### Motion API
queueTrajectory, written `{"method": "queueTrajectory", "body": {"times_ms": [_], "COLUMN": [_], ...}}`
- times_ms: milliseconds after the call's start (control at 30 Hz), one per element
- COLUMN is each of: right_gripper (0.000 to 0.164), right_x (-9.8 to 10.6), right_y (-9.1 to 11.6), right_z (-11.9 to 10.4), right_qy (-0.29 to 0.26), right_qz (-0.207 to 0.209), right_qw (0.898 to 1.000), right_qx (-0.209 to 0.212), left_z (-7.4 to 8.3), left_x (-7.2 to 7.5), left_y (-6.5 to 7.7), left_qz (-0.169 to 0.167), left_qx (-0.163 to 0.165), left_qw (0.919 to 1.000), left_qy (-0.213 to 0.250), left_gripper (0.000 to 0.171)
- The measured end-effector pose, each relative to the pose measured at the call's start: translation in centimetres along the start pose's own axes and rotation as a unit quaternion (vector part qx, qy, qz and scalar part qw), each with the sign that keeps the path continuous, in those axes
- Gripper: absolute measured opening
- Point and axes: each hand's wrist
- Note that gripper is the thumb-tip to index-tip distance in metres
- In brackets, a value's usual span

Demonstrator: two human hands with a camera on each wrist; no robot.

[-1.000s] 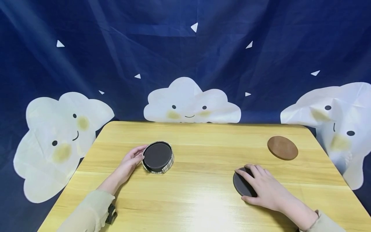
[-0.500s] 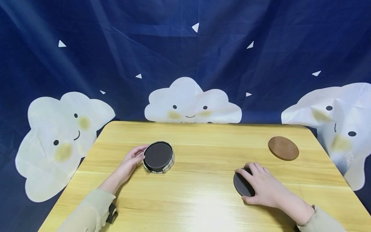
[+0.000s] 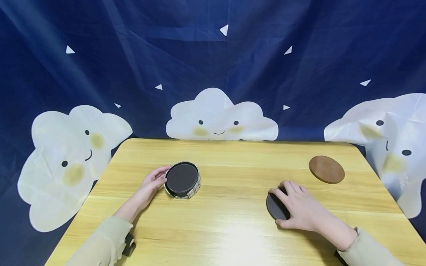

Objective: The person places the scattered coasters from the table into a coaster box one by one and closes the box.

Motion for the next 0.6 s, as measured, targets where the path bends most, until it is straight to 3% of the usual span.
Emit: {"method": "queueTrajectory", "body": {"times_ms": [600], "right_gripper": [0.085], "right_x": [-0.1], "right_y": [-3.4], "right_z": [0.1], "right_qy": [0.003], "right_qz": [0.008], "right_qw": [1.000], "right_qx": [0.026], "left_z": [0.1], "left_x": [-0.1], "left_y": [0.0], "left_qz": [0.007], "left_qx": [0.009], "left_qw": [0.9999], "left_qy": [-0.004], "left_gripper": [0.056]}}
Point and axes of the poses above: each hand's wrist, its own y-axis away from the middle knuckle, its own x-axis out of the back of the hand, z = x × y, and after that the axes turned 4 degrees about y, right-handed
